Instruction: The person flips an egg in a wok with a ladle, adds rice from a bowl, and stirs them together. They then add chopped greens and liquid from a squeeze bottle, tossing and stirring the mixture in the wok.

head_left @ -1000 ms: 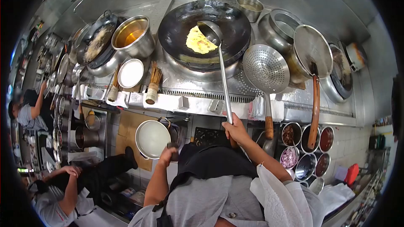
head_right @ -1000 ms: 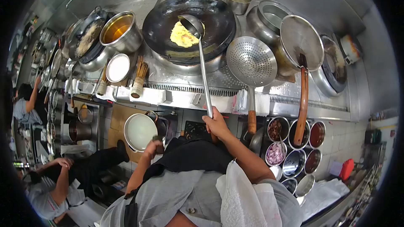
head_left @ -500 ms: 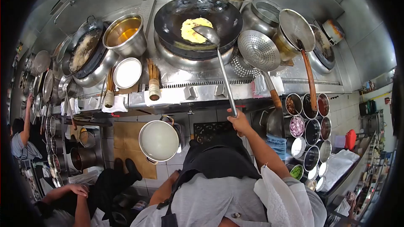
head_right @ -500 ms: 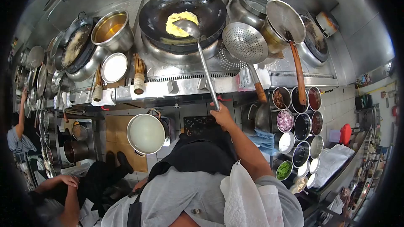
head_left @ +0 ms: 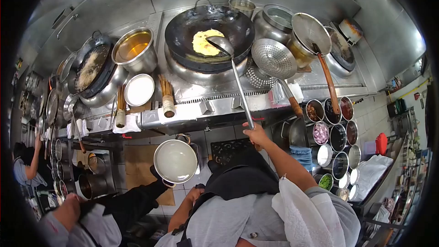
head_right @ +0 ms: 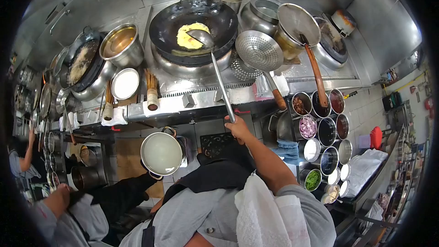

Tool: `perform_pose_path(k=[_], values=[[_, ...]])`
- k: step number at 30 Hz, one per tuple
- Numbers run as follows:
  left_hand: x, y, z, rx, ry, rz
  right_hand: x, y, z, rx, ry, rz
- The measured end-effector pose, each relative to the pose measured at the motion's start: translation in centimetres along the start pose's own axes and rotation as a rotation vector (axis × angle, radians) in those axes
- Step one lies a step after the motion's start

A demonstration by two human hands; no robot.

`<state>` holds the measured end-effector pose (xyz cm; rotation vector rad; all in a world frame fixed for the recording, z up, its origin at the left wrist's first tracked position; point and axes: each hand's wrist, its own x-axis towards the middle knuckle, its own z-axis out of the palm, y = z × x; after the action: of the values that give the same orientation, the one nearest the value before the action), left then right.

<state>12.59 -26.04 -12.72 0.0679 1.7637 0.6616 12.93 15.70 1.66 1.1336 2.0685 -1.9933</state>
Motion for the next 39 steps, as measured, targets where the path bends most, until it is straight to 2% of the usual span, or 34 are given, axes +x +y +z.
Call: perform_pose_path(k=[6,10,12,13,14,16,18,19,21,23,26,27,28,29,31,33,35,37,38,39], values=[[-0.7,-1.8,0.9,0.090,0.061,-0.150,0.3,0.0,-1.0,-0.014,-0.015,0.000],[-0.7,-0.3,0.7,0.094,0.170,-0.181,1.3,0.4,-2.6,-0.054,-0.103,0.007],[-0.6,1.0,1.1,0.013,0.254,-0.188,0.4,0.6,-3.0,-0.098,-0.034,-0.084],[-0.6,2.1,1.4,-0.093,0.292,-0.181,0.3,-0.4,-3.4,-0.124,-0.010,-0.142],[-0.8,3.0,2.0,-0.331,0.293,-0.176,-0.1,-2.0,-4.2,-0.233,-0.004,-0.257],[-0.6,5.4,2.3,-0.329,0.242,-0.039,0.8,-6.6,-5.5,-0.365,0.062,-0.388],[1.0,5.7,2.9,-0.264,0.249,-0.003,2.6,-11.9,-7.0,-0.500,0.104,-0.470],[0.9,6.6,3.2,-0.209,0.279,-0.048,3.9,-14.6,-7.4,-0.575,0.104,-0.489],[1.2,9.4,3.7,-0.099,0.334,-0.129,6.5,-18.6,-7.9,-0.540,0.051,-0.564],[1.7,10.1,3.9,-0.171,0.402,-0.066,8.8,-20.9,-8.3,-0.692,0.023,-0.571],[0.5,13.7,4.2,-0.347,0.560,-0.044,9.2,-22.0,-9.6,-0.648,-0.080,-0.526],[-1.4,16.2,4.4,-0.421,0.624,-0.055,8.8,-21.6,-10.4,-0.610,-0.032,-0.572],[-0.9,15.8,4.2,-0.571,0.638,0.004,7.9,-21.0,-11.6,-0.576,0.015,-0.620],[-0.7,15.2,3.5,-0.686,0.539,0.083,6.9,-20.4,-12.8,-0.545,0.063,-0.672],[-2.0,17.2,3.6,-0.931,0.649,0.156,4.5,-18.3,-16.5,-0.614,0.188,-0.771],[-2.0,18.1,2.2,-1.108,0.539,0.240,2.4,-14.6,-19.8,-0.805,0.239,-0.707],[-2.8,19.2,1.0,-1.256,0.373,0.278,-0.1,-11.1,-21.3,-1.013,0.288,-0.553],[-3.2,22.9,-0.8,-1.386,0.160,0.308,-0.7,-8.8,-22.5,-0.889,0.175,-0.354],[-3.6,25.0,-1.4,-1.376,0.138,0.305,-0.6,-8.4,-23.0,-0.826,0.119,-0.262],[-3.8,27.0,-2.0,-1.413,0.065,0.336,-0.9,-9.0,-23.3,-0.873,0.148,-0.219]])
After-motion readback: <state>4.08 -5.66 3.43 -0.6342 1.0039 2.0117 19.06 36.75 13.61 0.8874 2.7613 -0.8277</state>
